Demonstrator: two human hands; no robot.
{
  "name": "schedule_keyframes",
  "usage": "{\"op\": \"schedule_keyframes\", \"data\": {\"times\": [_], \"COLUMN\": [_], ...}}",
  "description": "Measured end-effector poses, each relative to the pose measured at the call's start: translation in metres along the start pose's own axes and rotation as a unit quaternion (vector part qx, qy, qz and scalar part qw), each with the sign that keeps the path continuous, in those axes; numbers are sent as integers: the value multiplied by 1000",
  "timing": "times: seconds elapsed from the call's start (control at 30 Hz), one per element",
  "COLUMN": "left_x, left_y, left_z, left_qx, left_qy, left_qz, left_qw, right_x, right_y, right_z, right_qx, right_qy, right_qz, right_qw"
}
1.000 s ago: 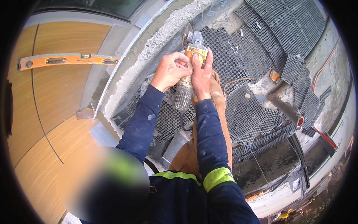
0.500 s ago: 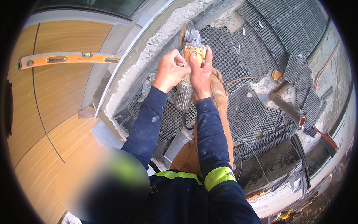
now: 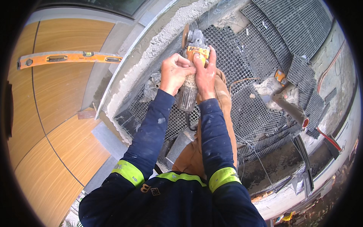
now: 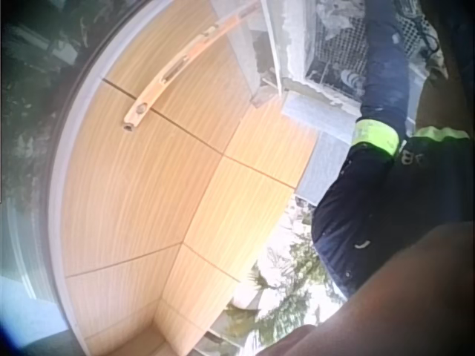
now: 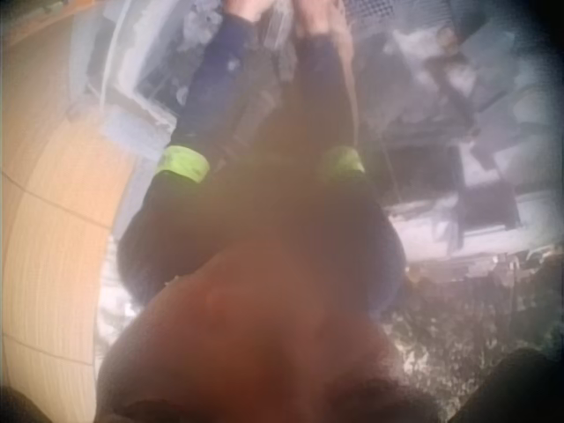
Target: The person uses an angle grinder to cut a concrete stair edge and removes loose pieces. They reposition the grinder and continue cutting along the stair riser while another worker assists by clearing debris.
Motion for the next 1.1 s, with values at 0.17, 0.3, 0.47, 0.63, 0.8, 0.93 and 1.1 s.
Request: {"op": "schedule_keyframes", "data": {"times": [0.17, 0.3, 0.47, 0.63, 0.8, 0.93, 1.1], "left_x": [-7, -12, -16, -16, -6, -10, -14], "left_y": [-7, -7, -1, 0, 2, 3, 1], "left_z": [8, 15, 21, 19, 22, 20, 20], "left_qx": [33, 39, 56, 65, 92, 76, 71], "left_qy": [-10, -11, -64, -90, -119, -98, -82], "left_qz": [67, 91, 85, 82, 58, 114, 129], "left_qw": [997, 995, 993, 990, 987, 986, 986], "right_x": [9, 15, 20, 21, 20, 18, 21], "right_y": [6, 4, 2, 1, 0, -5, -1], "right_z": [-4, -5, -5, -5, 0, 5, 4], "right_qx": [-7, -16, -32, -103, -142, -127, -146], "right_qy": [11, -2, -11, -33, -71, -94, -102], "right_qz": [39, 16, 4, -109, -247, -240, -238], "right_qw": [999, 1000, 999, 988, 956, 958, 955]}}
Point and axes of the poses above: each hand's wrist, its own z-axis away from the middle knuckle, its own y-axis out of the back of the hand, x = y × z, the point moved 3 cm from there along -z, towards the middle knuckle, and after that the axes turned 4 degrees about -z, right-handed, at the moved point
